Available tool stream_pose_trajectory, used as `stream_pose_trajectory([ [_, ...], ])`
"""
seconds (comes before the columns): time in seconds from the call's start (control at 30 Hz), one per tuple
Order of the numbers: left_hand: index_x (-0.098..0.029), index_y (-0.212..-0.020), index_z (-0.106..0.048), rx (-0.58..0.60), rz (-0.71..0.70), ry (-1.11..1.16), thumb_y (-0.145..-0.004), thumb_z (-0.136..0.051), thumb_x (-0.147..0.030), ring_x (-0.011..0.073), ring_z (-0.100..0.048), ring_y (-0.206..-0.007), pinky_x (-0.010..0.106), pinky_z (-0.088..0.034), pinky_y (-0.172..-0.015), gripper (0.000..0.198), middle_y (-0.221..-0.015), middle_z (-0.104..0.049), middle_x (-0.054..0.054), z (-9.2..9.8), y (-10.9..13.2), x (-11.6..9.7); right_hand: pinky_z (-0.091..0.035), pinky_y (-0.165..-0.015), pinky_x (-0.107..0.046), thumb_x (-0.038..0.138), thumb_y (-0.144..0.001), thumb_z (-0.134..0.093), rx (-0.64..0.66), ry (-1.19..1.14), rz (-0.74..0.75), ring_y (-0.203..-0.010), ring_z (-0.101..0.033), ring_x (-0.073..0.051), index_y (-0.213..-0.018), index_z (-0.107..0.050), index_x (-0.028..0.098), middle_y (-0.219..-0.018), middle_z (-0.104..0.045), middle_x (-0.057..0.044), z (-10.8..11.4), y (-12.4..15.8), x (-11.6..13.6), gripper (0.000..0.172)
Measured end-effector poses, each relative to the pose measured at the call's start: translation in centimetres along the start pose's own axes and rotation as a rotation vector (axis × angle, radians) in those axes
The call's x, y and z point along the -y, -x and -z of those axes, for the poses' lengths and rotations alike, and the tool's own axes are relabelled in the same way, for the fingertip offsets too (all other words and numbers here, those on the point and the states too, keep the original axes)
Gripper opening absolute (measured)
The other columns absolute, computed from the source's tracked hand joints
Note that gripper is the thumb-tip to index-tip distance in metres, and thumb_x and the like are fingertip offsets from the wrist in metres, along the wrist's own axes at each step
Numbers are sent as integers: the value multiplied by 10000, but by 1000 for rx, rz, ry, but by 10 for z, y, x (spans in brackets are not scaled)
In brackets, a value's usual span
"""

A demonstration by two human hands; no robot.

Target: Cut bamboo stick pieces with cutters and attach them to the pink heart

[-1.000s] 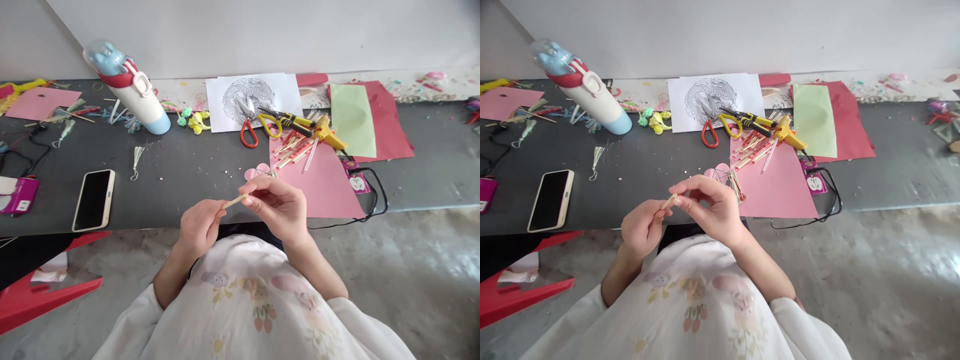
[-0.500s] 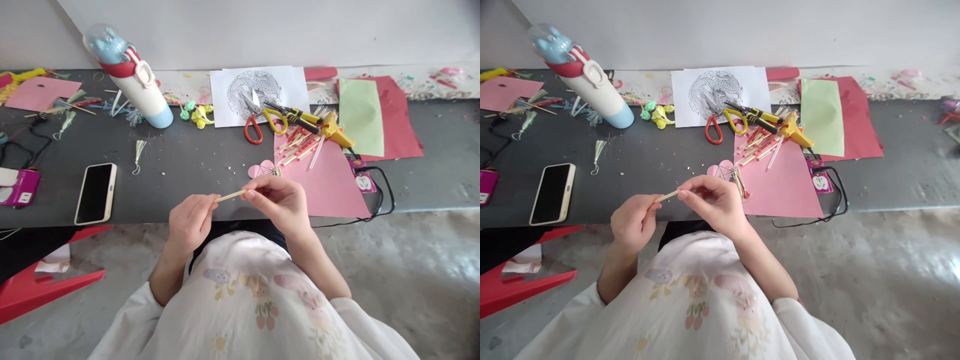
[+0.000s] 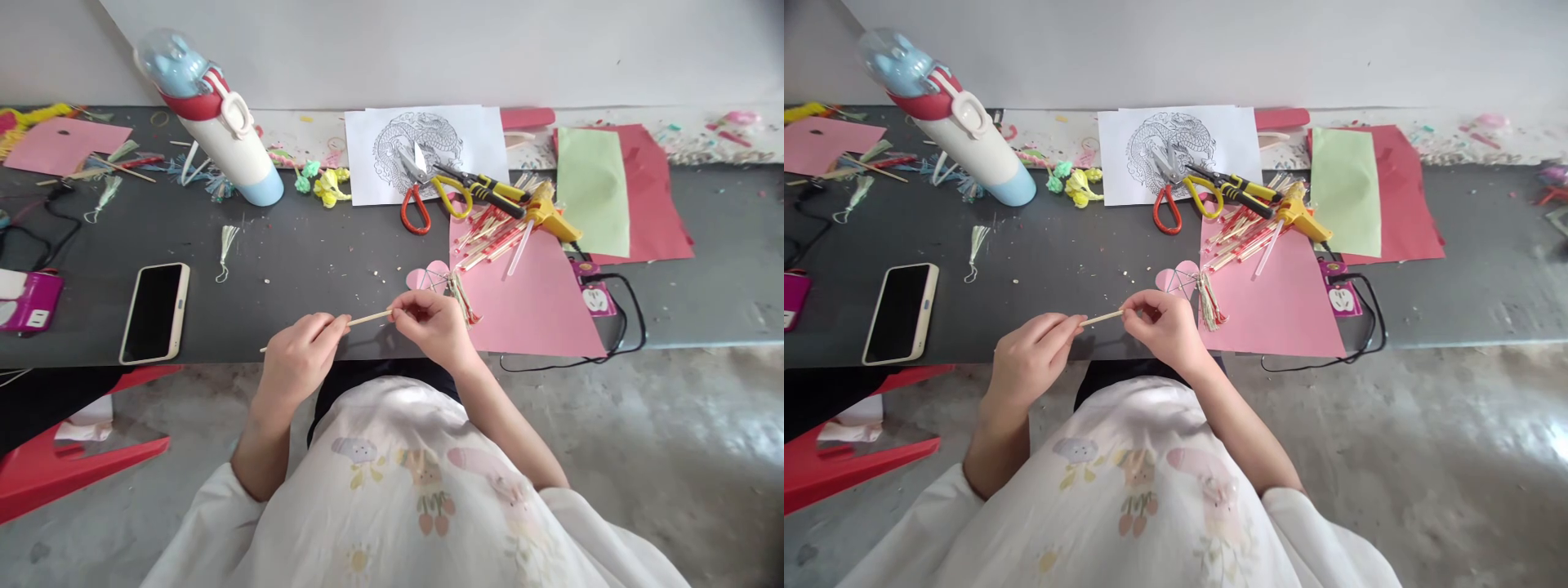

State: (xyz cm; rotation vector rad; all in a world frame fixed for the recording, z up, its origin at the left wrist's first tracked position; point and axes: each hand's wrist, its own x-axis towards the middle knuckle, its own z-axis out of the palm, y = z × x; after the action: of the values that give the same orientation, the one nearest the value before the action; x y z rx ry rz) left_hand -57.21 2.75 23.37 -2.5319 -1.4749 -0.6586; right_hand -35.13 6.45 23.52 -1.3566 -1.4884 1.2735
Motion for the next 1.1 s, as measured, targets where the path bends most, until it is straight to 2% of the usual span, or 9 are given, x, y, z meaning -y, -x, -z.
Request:
stream_pose_trajectory([
  [0.27,-183,-1037,-684,65,-43,0,-959,-530,-170,109,-645,-677,238,-447,-587,172,-814,-712,5,-3,3,-4,-295,-505,-233,256,-762,-647,12,0,-72,-532,-369,-90,-755,-689,185,-570,-478,42,4,7,-14,83],
  [0.43,-177,-1027,-682,80,-68,18,-966,-520,-170,103,-635,-651,240,-424,-562,173,-786,-706,3,-5,3,-7,-311,-521,-225,215,-730,-611,55,-76,-131,-553,-386,-86,-715,-625,170,-599,-479,43,2,10,-20,49],
  [0.67,-146,-1022,-679,119,-117,129,-955,-523,-138,119,-638,-671,245,-445,-582,170,-760,-685,7,-11,7,-6,-316,-514,-219,152,-664,-564,9,10,-123,-539,-380,-81,-667,-585,175,-568,-463,54,0,23,-23,31],
  [0.87,-146,-1053,-673,138,-109,270,-945,-535,-130,126,-646,-711,247,-475,-640,175,-794,-692,13,-14,5,-7,-309,-496,-219,162,-668,-589,-6,-79,-147,-532,-376,-80,-662,-587,178,-557,-450,54,3,25,-27,17],
  [0.97,-140,-1071,-664,96,-102,316,-930,-559,-119,132,-652,-738,246,-484,-675,177,-843,-708,29,-14,3,-7,-340,-498,-223,214,-707,-640,-14,-199,-157,-536,-424,-85,-699,-622,174,-587,-517,34,6,26,-27,46],
  [1.1,-139,-1040,-665,52,-3,406,-930,-558,-126,132,-656,-755,235,-491,-704,154,-857,-714,39,-20,-1,-11,-454,-570,-246,295,-761,-705,-91,-358,-41,-637,-556,-112,-859,-678,182,-811,-693,-45,9,28,-23,152],
])
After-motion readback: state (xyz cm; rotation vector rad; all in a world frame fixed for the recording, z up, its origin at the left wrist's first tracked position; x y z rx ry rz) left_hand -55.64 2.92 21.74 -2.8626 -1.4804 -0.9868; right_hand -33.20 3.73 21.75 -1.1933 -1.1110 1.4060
